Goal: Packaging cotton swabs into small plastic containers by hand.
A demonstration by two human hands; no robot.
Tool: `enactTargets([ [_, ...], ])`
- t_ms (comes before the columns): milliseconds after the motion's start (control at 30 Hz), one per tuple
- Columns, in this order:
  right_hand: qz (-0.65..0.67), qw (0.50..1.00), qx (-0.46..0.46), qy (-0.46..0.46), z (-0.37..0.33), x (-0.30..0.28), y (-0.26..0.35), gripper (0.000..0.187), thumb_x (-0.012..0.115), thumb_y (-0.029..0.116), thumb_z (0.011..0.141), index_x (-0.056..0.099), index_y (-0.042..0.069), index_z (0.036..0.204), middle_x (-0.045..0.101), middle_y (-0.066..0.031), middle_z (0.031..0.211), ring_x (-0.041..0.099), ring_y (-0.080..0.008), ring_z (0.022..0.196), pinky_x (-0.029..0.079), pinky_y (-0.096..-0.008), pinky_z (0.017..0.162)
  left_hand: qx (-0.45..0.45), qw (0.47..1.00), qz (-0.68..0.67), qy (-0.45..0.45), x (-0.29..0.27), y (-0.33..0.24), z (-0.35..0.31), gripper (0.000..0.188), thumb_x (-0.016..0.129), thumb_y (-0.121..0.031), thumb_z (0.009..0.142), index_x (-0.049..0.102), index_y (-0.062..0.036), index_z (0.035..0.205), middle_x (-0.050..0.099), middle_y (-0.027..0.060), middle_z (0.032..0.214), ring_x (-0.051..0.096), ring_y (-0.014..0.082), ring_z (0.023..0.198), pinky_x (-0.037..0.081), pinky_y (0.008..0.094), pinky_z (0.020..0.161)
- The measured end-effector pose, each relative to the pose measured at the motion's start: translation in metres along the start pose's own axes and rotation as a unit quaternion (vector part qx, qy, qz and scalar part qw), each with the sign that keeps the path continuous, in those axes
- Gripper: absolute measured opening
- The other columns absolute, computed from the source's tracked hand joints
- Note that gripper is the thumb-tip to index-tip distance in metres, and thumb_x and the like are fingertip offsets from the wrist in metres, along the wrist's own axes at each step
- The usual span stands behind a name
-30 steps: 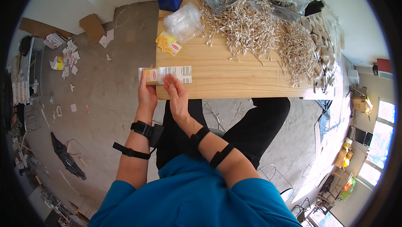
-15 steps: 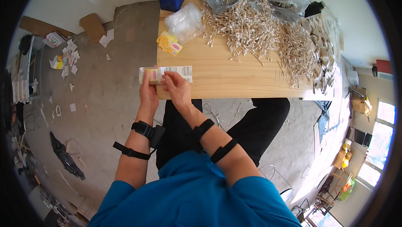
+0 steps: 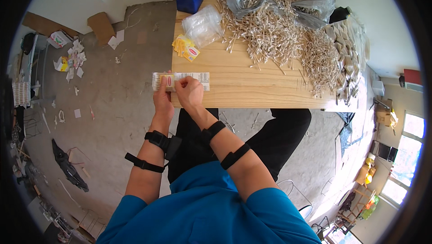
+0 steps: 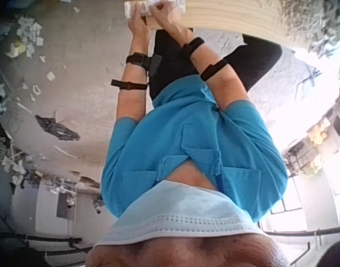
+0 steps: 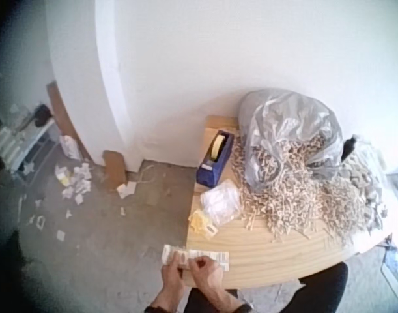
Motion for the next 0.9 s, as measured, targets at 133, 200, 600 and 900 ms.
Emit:
enactTargets([
  [133,-0.004,0.999,0.029,-0.016,-0.002,-0.004,-0.002,0.022,0.070,0.020,0.079,0.071,-0.002,0.081,0.071,-0.0178,0.072,0.071,-0.0301,0.068,0.056,-0.0386,0.067,-0.009,1.000,-0.001,0.003,0.002,-0.001,-0.002,0.042,0.062,-0.025,0.099,0.056,0.0018,0.131,0.062,0.0082,0.129,0.061,0.0163,0.111,0.049,0.0317,0.098],
  [200,-0.007,0.999,0.039,-0.012,-0.002,-0.005,-0.003,0.025,0.070,0.022,0.080,0.072,-0.003,0.083,0.071,-0.0189,0.073,0.071,-0.0308,0.070,0.056,-0.0389,0.068,-0.011,1.000,-0.003,0.008,0.001,-0.001,-0.001,0.042,0.062,-0.025,0.099,0.055,0.0018,0.131,0.062,0.0083,0.129,0.061,0.0165,0.112,0.049,0.0317,0.098],
  [600,-0.006,0.999,0.023,-0.034,0.009,0.000,-0.005,0.030,0.069,0.027,0.083,0.073,-0.002,0.082,0.071,-0.0198,0.074,0.071,-0.0340,0.070,0.055,-0.0403,0.067,-0.014,0.999,-0.027,0.017,-0.003,0.003,0.002,0.044,0.063,-0.025,0.099,0.054,0.0017,0.133,0.060,0.0088,0.131,0.059,0.0168,0.114,0.047,0.0321,0.099],
  [900,-0.054,0.997,-0.002,-0.050,0.021,-0.004,-0.006,0.024,0.068,0.021,0.085,0.072,-0.002,0.083,0.070,-0.0196,0.071,0.070,-0.0335,0.066,0.054,-0.0405,0.064,-0.024,0.999,-0.018,0.027,-0.006,0.004,0.003,0.046,0.060,-0.028,0.100,0.054,0.0021,0.133,0.060,0.0087,0.130,0.059,0.0174,0.115,0.047,0.0323,0.099],
])
Point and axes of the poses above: each hand's wrist, its own z-axis towards the middle knuckle, its own x-axis out of the palm, y = z × x, the point moved 3 cm from there along z, towards the middle knuckle
